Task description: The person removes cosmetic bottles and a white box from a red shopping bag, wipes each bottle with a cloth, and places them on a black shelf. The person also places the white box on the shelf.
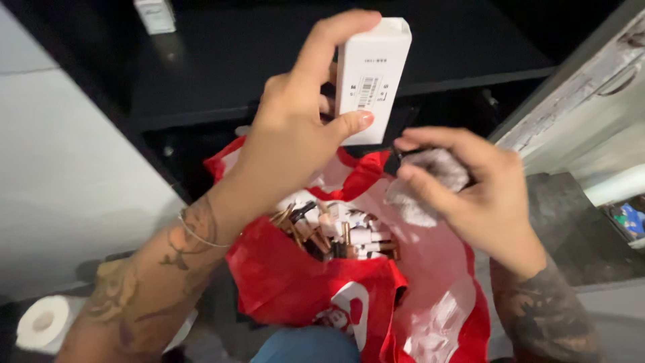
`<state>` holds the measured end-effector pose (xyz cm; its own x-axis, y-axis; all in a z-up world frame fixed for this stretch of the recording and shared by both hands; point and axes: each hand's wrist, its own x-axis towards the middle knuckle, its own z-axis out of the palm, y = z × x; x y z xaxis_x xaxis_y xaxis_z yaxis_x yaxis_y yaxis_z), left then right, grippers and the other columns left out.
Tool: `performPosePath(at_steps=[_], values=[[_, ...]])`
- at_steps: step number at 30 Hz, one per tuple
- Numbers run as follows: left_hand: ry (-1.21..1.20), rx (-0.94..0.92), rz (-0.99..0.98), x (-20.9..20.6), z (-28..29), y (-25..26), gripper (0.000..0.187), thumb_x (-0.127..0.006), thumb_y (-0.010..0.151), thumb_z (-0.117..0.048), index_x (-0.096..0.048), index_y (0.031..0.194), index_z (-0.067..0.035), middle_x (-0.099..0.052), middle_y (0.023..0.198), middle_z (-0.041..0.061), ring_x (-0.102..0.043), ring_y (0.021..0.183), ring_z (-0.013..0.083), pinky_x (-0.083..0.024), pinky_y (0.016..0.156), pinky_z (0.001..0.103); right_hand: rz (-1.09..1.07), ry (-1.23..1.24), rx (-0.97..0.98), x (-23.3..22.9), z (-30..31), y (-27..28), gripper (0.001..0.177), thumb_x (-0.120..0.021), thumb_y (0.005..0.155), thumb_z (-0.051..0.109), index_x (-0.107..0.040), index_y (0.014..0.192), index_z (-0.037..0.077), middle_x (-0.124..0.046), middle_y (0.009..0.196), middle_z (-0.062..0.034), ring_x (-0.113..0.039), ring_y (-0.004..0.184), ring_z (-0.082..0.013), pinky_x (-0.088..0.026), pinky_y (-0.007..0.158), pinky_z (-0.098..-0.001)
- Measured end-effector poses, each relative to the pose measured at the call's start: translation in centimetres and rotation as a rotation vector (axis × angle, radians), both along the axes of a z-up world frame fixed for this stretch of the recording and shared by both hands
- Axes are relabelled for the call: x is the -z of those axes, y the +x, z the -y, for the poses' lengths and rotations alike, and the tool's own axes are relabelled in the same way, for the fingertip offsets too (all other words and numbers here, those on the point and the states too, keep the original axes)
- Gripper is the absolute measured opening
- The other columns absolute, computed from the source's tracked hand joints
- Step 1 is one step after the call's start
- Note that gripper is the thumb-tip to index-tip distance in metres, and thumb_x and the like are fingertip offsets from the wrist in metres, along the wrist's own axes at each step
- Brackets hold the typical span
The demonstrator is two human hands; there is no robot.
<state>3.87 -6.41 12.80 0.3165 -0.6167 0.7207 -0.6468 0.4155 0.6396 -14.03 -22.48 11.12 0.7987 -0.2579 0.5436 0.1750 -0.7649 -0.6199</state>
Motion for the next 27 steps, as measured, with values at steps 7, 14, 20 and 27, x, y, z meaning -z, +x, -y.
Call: performPosePath(at_steps=[7, 14, 20, 27], values=[[0.115, -0.029, -0.053, -1.4, 3.3, 0.4, 0.077, -0.079, 0.087, 0.003, -0.043, 0.151, -0.021, -0.076, 0.122, 0.015, -0.082, 0.109, 0.0235, -0.067, 0.082, 0.032, 0.171, 0.203, 0.125, -0.2, 3.9, -0.7, 0.075, -0.074, 0.088, -0.002, -0.038, 0.155, 0.000, -0.072, 0.120, -0.0149, -0.070, 0.095, -0.0128, -0.058, 0.083, -0.0251], [0.148, -0.039, -0.023, -2.7, 6.6, 0.2, 0.073, -0.078, 0.082, -0.004, -0.048, 0.146, -0.022, -0.077, 0.115, 0.018, -0.080, 0.102, 0.0286, -0.064, 0.081, 0.036, 0.213, 0.283, 0.156, 0.3, 8.1, -0.3, 0.076, -0.071, 0.085, -0.003, -0.039, 0.154, 0.001, -0.070, 0.123, -0.0162, -0.070, 0.094, -0.0142, -0.058, 0.080, -0.0272], [0.119, -0.024, 0.042, -2.3, 9.9, 1.9, 0.070, -0.075, 0.087, -0.005, -0.045, 0.148, -0.020, -0.076, 0.116, 0.019, -0.079, 0.106, 0.0301, -0.062, 0.083, 0.037, 0.176, 0.213, 0.224, 0.4, 10.1, 1.0, 0.070, -0.074, 0.084, 0.001, -0.046, 0.148, 0.002, -0.071, 0.124, -0.0120, -0.068, 0.098, -0.0126, -0.057, 0.082, -0.0272], [0.190, -0.078, -0.120, -1.4, 13.7, 3.2, 0.076, -0.075, 0.085, -0.004, -0.037, 0.149, -0.019, -0.075, 0.109, 0.018, -0.083, 0.086, 0.0255, -0.064, 0.068, 0.033, 0.246, 0.067, 0.229, 0.2, 11.8, 3.9, 0.059, -0.078, 0.087, 0.008, -0.056, 0.141, 0.003, -0.071, 0.126, -0.0097, -0.069, 0.098, -0.0121, -0.057, 0.085, -0.0269]])
